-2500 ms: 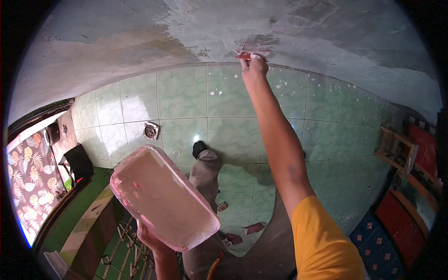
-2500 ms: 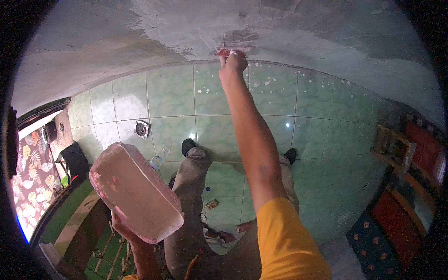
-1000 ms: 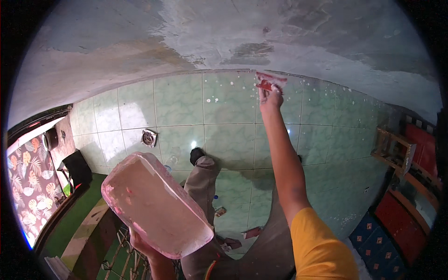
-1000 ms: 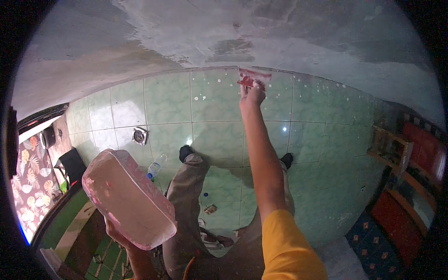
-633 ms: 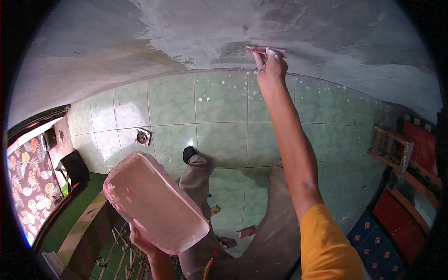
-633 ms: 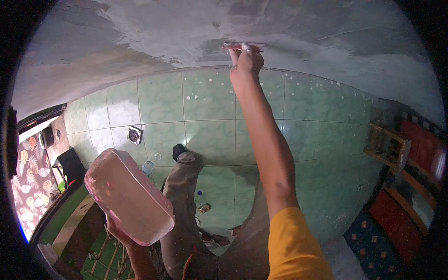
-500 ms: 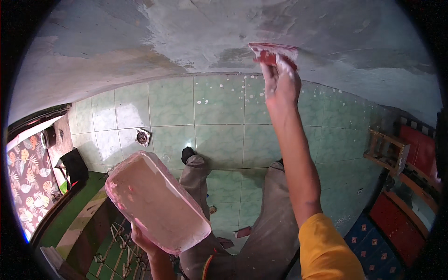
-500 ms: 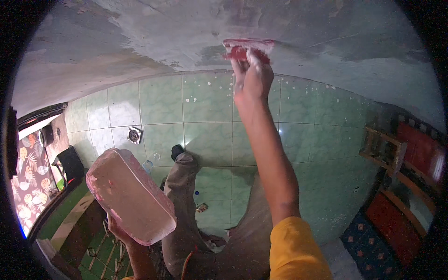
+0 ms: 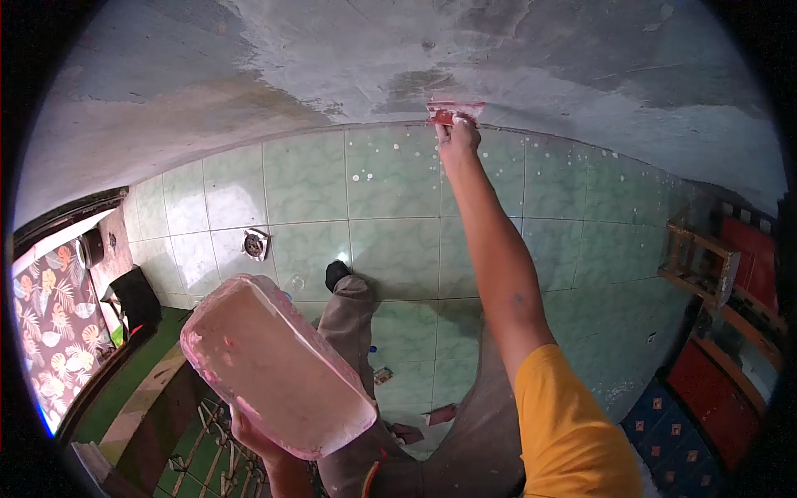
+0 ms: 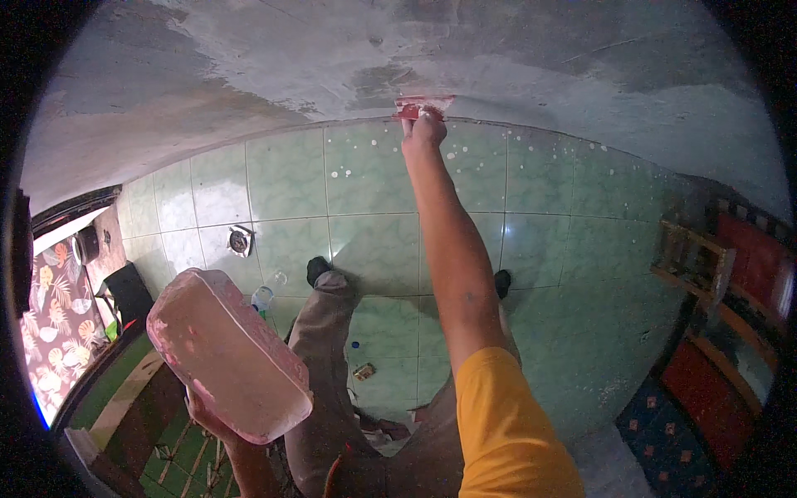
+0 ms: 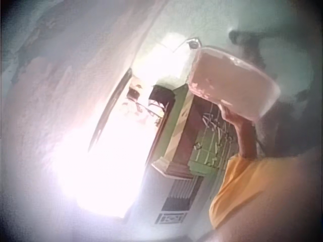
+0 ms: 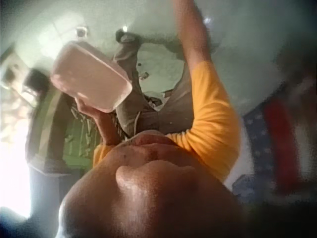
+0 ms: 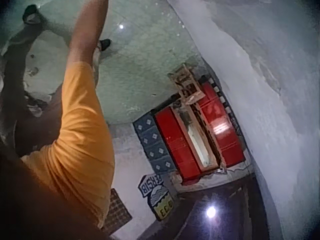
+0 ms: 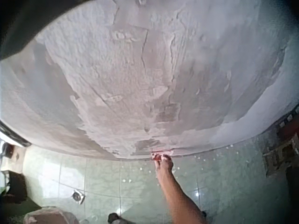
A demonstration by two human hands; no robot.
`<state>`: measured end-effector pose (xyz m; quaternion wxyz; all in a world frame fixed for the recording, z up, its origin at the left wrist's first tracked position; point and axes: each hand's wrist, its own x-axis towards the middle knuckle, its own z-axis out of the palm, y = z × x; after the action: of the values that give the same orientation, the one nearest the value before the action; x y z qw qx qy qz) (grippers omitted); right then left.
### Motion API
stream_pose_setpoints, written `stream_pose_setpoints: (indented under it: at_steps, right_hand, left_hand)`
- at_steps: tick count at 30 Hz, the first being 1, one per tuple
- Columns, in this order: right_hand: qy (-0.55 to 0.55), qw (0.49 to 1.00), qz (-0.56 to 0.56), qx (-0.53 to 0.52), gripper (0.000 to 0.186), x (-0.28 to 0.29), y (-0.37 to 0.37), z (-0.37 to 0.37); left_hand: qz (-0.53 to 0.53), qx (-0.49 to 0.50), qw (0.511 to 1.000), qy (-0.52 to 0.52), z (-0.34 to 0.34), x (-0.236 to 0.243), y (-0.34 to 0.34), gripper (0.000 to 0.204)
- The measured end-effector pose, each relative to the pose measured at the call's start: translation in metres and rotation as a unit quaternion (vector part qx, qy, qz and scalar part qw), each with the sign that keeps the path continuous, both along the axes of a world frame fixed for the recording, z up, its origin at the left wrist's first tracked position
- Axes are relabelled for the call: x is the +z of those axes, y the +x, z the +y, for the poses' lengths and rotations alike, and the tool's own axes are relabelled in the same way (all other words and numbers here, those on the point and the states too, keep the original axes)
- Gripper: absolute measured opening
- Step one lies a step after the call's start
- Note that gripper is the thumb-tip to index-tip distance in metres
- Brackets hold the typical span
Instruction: The person uses a scraper to apply plaster from a container onto the surface of a ceiling and a wall.
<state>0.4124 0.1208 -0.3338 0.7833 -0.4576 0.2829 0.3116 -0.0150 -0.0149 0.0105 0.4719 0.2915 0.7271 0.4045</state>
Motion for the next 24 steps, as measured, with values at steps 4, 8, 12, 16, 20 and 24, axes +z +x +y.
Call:
stream_pose_setpoints:
  at_steps: [4, 8, 12, 16, 20, 24]
  right_hand:
    - [0.066, 0.996, -0.027, 0.045, 0.029, 0.078, -0.027, -0.008]
    - [0.129, 0.985, -0.101, 0.062, 0.036, 0.212, -0.029, -0.041]
    - [0.163, 0.974, -0.148, 0.055, 0.038, 0.237, -0.023, -0.060]
    - [0.021, 0.999, -0.047, -0.018, 0.034, 0.157, -0.023, -0.067]
    - [-0.052, 0.997, -0.039, 0.040, 0.029, 0.110, -0.026, -0.043]
    - [0.019, 0.992, -0.090, 0.084, 0.024, 0.142, -0.022, 0.001]
  left_hand:
    - [-0.088, 0.035, 0.995, -0.025, 0.002, 0.010, -0.019, 0.046]
    - [-0.141, -0.029, 0.989, -0.043, 0.000, 0.024, -0.021, 0.050]
    - [-0.112, -0.090, 0.989, -0.032, -0.001, 0.026, -0.031, 0.052]
    - [-0.139, -0.067, 0.987, -0.031, 0.003, 0.034, -0.012, 0.053]
    - [-0.072, -0.096, 0.992, -0.048, -0.002, 0.032, -0.021, 0.052]
    - [-0.141, -0.053, 0.987, -0.052, 0.003, 0.041, -0.006, 0.050]
